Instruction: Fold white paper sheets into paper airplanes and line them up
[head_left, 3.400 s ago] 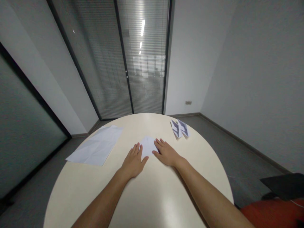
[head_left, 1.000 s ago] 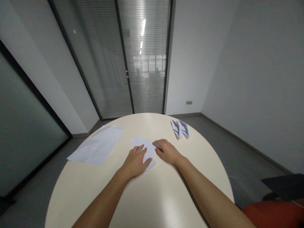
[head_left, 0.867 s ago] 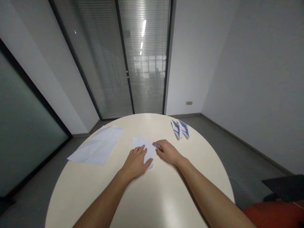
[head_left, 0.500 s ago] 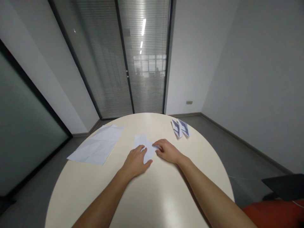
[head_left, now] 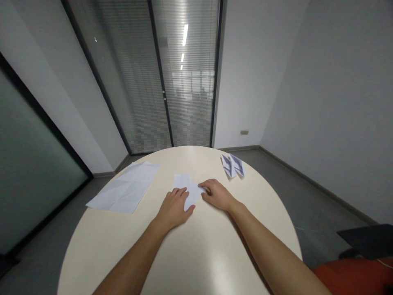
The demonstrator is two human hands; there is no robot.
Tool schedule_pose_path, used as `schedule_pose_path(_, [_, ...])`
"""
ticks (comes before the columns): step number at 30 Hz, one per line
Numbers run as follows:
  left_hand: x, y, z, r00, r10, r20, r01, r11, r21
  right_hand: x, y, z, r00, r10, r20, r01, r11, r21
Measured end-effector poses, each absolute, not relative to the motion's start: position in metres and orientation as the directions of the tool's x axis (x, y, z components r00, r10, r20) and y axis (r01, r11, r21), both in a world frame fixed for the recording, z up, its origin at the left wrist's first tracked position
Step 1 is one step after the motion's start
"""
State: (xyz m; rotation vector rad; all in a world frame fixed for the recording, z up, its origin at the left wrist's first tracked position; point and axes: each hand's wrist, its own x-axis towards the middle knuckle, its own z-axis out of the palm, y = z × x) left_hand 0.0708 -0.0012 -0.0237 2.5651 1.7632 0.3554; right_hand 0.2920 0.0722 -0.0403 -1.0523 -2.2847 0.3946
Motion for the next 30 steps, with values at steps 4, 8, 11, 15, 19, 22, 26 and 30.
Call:
schedule_pose_path(4, [0.07,-0.0007,-0.024,0.338,0.924,0.178,0.923,-0.362,0.127,0.2918,0.0715,-0.0382,-0.493,0.787,0.372,0.6,0.617,-0.51])
schedule_pose_path(8, [0.0691,0.0005,-0.0256,0.341,0.92,0.192,0.919,-0.369,0.14,0.2897,0.0713,-0.0402,-0.473,0.806,0.354,0.575,0.588,-0.569])
schedule_pose_path(11, [0.0687,0.0015,-0.0267,0.332,0.922,0.198,0.918,-0.364,0.159,0.2879,0.0721,-0.0415,-0.454,0.819,0.349,0.572,0.569,-0.591])
schedule_pose_path(15, [0.0675,0.0033,-0.028,0.337,0.919,0.202,0.913,-0.372,0.168,0.2876,0.0734,-0.0404,-0.485,0.792,0.371,0.563,0.607,-0.561])
schedule_pose_path(19, [0.0651,0.0046,-0.0289,0.382,0.901,0.206,0.888,-0.42,0.186,0.2893,0.0741,-0.0383,-0.512,0.759,0.402,0.54,0.649,-0.537])
schedule_pose_path(22, [0.0635,0.0047,-0.0288,0.415,0.885,0.212,0.871,-0.454,0.189,0.2912,0.0744,-0.038,-0.505,0.752,0.423,0.518,0.656,-0.549])
schedule_pose_path(26, [0.063,0.005,-0.028,0.435,0.867,0.242,0.859,-0.481,0.177,0.2934,0.0747,-0.0386,-0.521,0.726,0.448,0.479,0.684,-0.55])
schedule_pose_path(30, [0.0635,0.0066,-0.0277,0.433,0.866,0.252,0.854,-0.483,0.195,0.2942,0.0759,-0.0404,-0.531,0.718,0.45,0.472,0.692,-0.546])
